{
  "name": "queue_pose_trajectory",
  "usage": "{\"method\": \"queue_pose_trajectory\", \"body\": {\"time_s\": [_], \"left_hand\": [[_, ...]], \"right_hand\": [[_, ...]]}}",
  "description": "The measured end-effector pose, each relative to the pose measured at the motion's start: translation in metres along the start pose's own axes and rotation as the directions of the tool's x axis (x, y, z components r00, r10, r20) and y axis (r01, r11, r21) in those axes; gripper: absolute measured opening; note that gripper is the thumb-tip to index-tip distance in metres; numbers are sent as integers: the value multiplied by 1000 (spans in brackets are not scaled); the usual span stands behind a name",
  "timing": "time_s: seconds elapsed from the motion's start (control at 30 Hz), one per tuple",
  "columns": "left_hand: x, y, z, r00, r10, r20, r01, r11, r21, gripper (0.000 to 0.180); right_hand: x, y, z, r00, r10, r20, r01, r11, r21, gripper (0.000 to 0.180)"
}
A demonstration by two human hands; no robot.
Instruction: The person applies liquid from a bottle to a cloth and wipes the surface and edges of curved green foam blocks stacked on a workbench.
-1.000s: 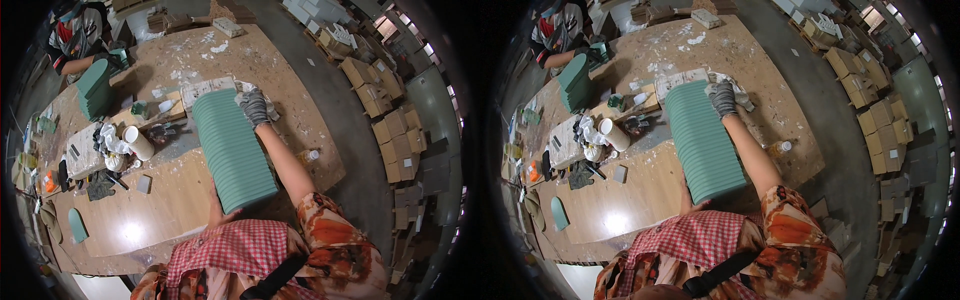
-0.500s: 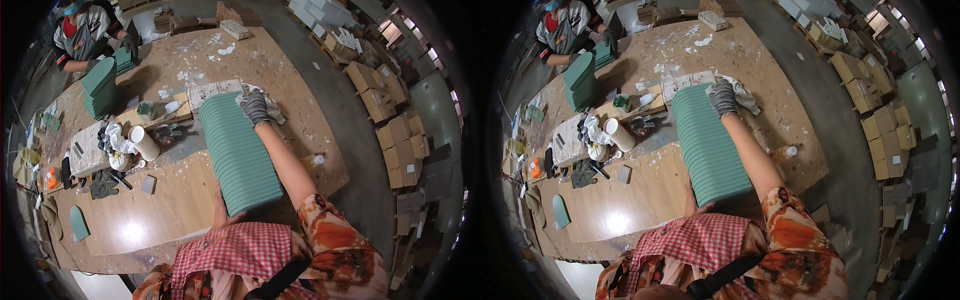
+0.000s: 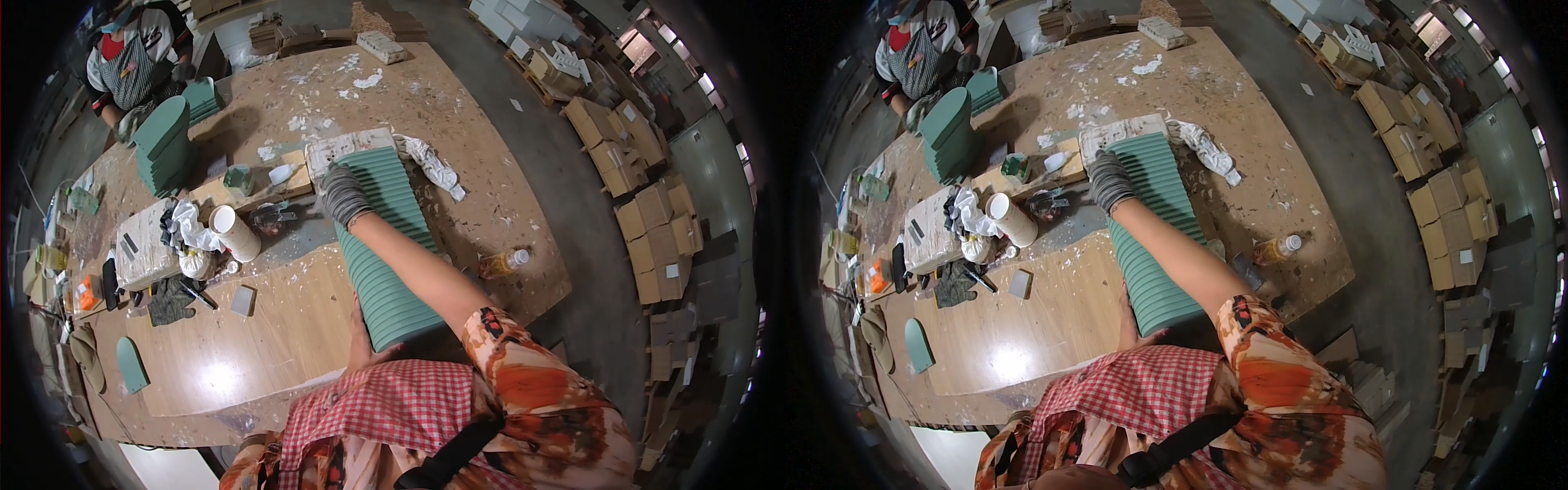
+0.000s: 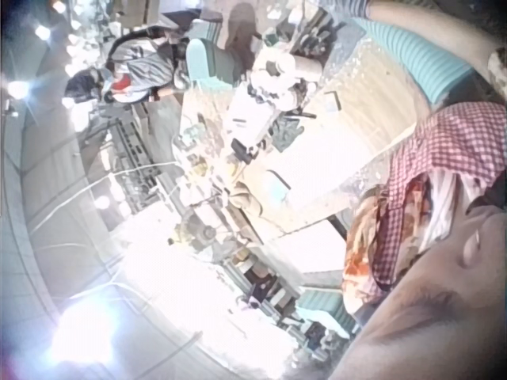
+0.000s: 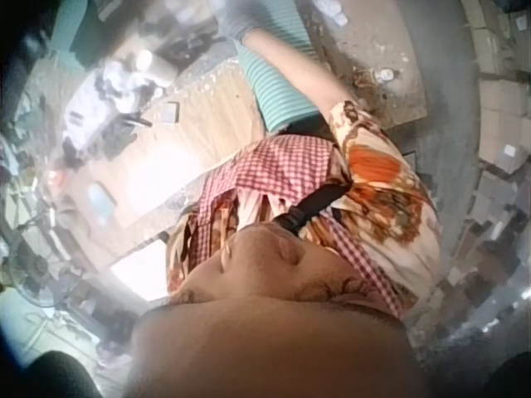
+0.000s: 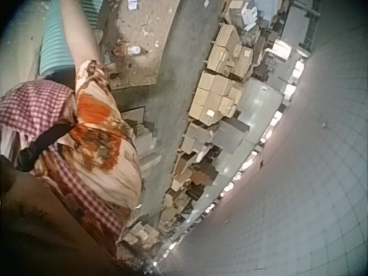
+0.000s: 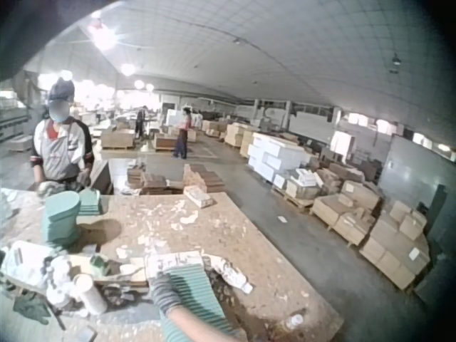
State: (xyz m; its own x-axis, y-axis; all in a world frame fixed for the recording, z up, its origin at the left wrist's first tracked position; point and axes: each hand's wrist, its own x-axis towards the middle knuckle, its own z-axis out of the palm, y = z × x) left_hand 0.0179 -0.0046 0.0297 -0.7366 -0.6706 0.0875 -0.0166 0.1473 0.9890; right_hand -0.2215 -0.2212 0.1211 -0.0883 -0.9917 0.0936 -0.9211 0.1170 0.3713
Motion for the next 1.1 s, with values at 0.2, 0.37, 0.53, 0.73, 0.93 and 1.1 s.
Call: {"method": "queue_pose_trajectory", "body": {"time_s": [0.2, 0.37, 0.53, 0.73, 0.93, 1.1], "left_hand": [[5, 6, 5, 999, 33, 35, -33, 999, 1, 131], [-2, 1, -3, 1000, 8, -22, -9, 999, -50, 130], [1, 1, -1, 1000, 19, 6, -19, 1000, -12, 131], [5, 8, 3, 999, -10, 32, 11, 1000, -28, 132], [0, 2, -2, 1000, -8, 8, 8, 1000, 1, 133], [7, 6, 7, 997, 56, 46, -57, 998, 3, 133]], "right_hand": [[15, -1, 33, 996, 25, 82, -26, 1000, 7, 28], [-10, 24, -22, 991, 36, 127, -40, 999, 26, 34], [-28, 89, 20, 988, 120, 101, -117, 993, -32, 26], [-65, 155, 41, 958, 268, -103, -249, 953, 171, 29], [-57, 139, 28, 966, 235, 111, -245, 967, 77, 33], [-79, 177, 75, 862, 502, -72, -466, 840, 278, 31]]}}
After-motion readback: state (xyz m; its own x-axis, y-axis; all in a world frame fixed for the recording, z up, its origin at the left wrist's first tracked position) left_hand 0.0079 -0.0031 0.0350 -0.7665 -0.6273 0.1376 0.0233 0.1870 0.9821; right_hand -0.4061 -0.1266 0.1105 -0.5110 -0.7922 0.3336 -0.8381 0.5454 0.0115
